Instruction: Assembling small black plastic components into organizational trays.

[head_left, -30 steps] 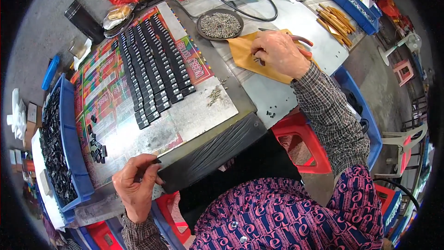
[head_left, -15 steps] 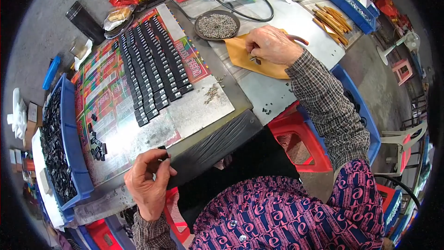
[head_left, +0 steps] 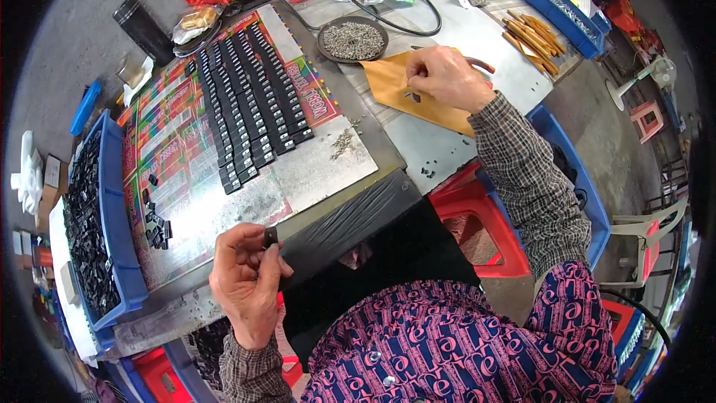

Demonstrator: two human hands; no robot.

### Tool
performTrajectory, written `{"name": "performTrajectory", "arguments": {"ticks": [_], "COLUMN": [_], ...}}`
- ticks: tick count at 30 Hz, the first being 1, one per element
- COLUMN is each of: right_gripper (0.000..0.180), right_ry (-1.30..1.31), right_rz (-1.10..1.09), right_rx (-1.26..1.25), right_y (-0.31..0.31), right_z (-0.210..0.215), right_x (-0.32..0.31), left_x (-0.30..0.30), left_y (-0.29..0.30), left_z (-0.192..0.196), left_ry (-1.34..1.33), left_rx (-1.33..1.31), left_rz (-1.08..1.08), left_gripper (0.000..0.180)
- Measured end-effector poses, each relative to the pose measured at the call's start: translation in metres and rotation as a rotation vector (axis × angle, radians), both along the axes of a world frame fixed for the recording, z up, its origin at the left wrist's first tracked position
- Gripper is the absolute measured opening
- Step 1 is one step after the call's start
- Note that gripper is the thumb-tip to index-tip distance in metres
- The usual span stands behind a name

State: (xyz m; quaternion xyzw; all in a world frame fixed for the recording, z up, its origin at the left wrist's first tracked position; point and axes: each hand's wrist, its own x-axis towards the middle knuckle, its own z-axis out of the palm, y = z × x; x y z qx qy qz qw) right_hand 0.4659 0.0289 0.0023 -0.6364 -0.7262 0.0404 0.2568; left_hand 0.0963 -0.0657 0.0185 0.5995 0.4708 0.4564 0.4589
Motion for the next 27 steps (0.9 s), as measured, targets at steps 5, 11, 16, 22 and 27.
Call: {"name": "performTrajectory", "arguments": {"ticks": [5,11,16,22,27], "right_gripper": [0.014,0.008,0.007,0.008,0.007], "right_ry": [0.277,0.738,0.923,0.914,0.887], "right_rz": [0.067,0.236,0.352,0.343,0.327], "right_rx": [-0.054,-0.28,-0.324,-0.288,-0.281], "right_y": [-0.032,-0.082,-0.1,-0.105,-0.104], "right_z": [0.025,0.029,0.023,0.016,0.015], "right_x": [-0.037,-0.108,-0.146,-0.164,-0.169], "left_x": [0.001,0.014,0.02,0.022,0.02], "left_y": [0.004,-0.001,-0.005,-0.009,-0.013], "left_z": [-0.003,-0.007,-0.003,-0.006,-0.008], "left_ry": [-0.081,-0.278,-0.32,-0.329,-0.261], "left_rx": [-0.137,-0.318,-0.361,-0.369,-0.317], "left_rz": [-0.067,-0.171,-0.197,-0.187,-0.162], "left_gripper": [0.019,0.016,0.017,0.018,0.02]}}
